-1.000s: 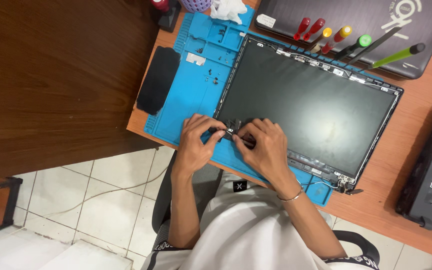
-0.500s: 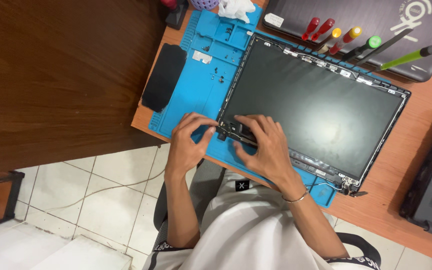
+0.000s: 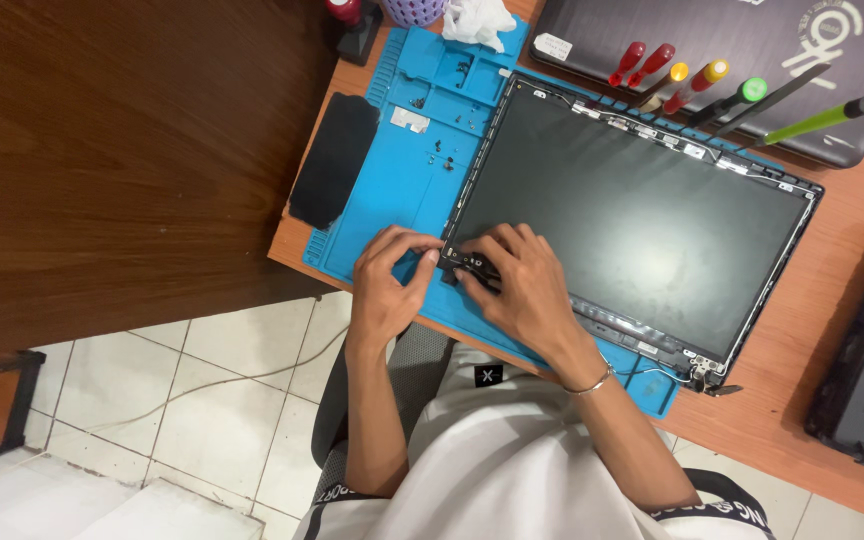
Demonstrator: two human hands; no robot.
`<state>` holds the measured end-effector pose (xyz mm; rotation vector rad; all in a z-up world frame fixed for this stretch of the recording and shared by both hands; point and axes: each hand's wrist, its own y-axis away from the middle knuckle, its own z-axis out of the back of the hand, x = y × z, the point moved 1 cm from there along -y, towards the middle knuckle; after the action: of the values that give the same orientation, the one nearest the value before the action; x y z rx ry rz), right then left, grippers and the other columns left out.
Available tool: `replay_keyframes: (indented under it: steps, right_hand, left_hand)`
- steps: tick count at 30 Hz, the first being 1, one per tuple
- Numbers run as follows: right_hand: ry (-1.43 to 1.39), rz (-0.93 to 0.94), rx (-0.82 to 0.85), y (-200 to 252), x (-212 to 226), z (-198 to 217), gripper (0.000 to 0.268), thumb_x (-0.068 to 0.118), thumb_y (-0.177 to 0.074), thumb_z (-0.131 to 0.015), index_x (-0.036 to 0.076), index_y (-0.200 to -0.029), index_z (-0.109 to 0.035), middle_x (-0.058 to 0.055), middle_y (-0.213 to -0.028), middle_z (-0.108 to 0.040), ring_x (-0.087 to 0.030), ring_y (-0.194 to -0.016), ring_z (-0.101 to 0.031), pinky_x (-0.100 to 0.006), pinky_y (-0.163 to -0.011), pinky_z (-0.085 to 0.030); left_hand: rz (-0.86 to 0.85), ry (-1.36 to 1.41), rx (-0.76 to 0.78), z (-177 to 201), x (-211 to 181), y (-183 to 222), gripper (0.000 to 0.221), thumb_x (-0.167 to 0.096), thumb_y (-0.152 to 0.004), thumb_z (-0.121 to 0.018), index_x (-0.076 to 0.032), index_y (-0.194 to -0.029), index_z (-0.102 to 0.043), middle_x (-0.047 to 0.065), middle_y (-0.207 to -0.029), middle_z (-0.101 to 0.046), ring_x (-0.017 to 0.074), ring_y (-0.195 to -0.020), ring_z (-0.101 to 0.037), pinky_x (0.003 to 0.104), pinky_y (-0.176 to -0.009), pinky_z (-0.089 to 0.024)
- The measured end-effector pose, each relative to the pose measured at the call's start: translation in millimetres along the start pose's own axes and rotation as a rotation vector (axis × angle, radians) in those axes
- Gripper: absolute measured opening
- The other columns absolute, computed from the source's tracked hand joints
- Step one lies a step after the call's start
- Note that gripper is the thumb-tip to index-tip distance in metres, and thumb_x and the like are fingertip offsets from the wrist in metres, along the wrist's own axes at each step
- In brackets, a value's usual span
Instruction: The person manipulates the internal components and wires of a laptop using a screwdriver and their hands.
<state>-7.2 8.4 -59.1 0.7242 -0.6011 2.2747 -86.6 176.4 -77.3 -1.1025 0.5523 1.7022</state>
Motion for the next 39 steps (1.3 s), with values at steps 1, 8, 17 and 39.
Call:
replay_keyframes:
  steps: [1, 8, 17, 39]
  right_hand:
    - [-0.001, 0.002, -0.007, -1, -1, -1, 0.024, 0.016, -0.080, -0.082, 0.009, -0.100, -0.070, -0.006, -0.098, -0.065, -0.028, -0.090, -0.057, -0.041, -0.077, -0.045]
    - [0.075, 0.059, -0.031, 0, -4, -6, 0.018, 0.013, -0.084, -0.079, 0.007, -0.097, -0.069, -0.007, -0.101, -0.063, -0.029, -0.092, -0.057, -0.042, -0.076, -0.045]
    - [0.166, 0.086, -0.032, 1, -9, -14, 0.015, 0.015, -0.091, -0.074, 0.007, -0.100, -0.066, -0.008, -0.099, -0.059, -0.029, -0.090, -0.055, -0.042, -0.075, -0.044]
    - [0.029, 0.051, -0.068, 2, -4, -6, 0.015, 0.010, -0.086, -0.076, 0.005, -0.097, -0.068, -0.009, -0.098, -0.062, -0.030, -0.089, -0.057, -0.043, -0.076, -0.047]
  left_hand:
    - [-0.007, -0.003, -0.002, 0, 0, -1, 0.010, -0.004, -0.090, -0.071, -0.006, -0.099, -0.074, 0.005, -0.096, -0.071, 0.0219, -0.094, -0.070, 0.037, -0.086, -0.055]
    - [0.029, 0.000, 0.006, 0, 1, 0, 0.010, -0.004, -0.090, -0.071, -0.007, -0.099, -0.075, 0.004, -0.095, -0.071, 0.0202, -0.091, -0.070, 0.036, -0.084, -0.055]
    - [0.011, -0.032, -0.004, -3, 4, -1, 0.010, -0.004, -0.090, -0.072, -0.007, -0.099, -0.075, 0.003, -0.095, -0.071, 0.0196, -0.091, -0.069, 0.036, -0.085, -0.055]
    - [0.009, -0.025, -0.002, -2, 5, 0, 0.009, -0.007, -0.091, -0.072, -0.007, -0.100, -0.075, 0.003, -0.096, -0.072, 0.0198, -0.093, -0.070, 0.036, -0.085, -0.055]
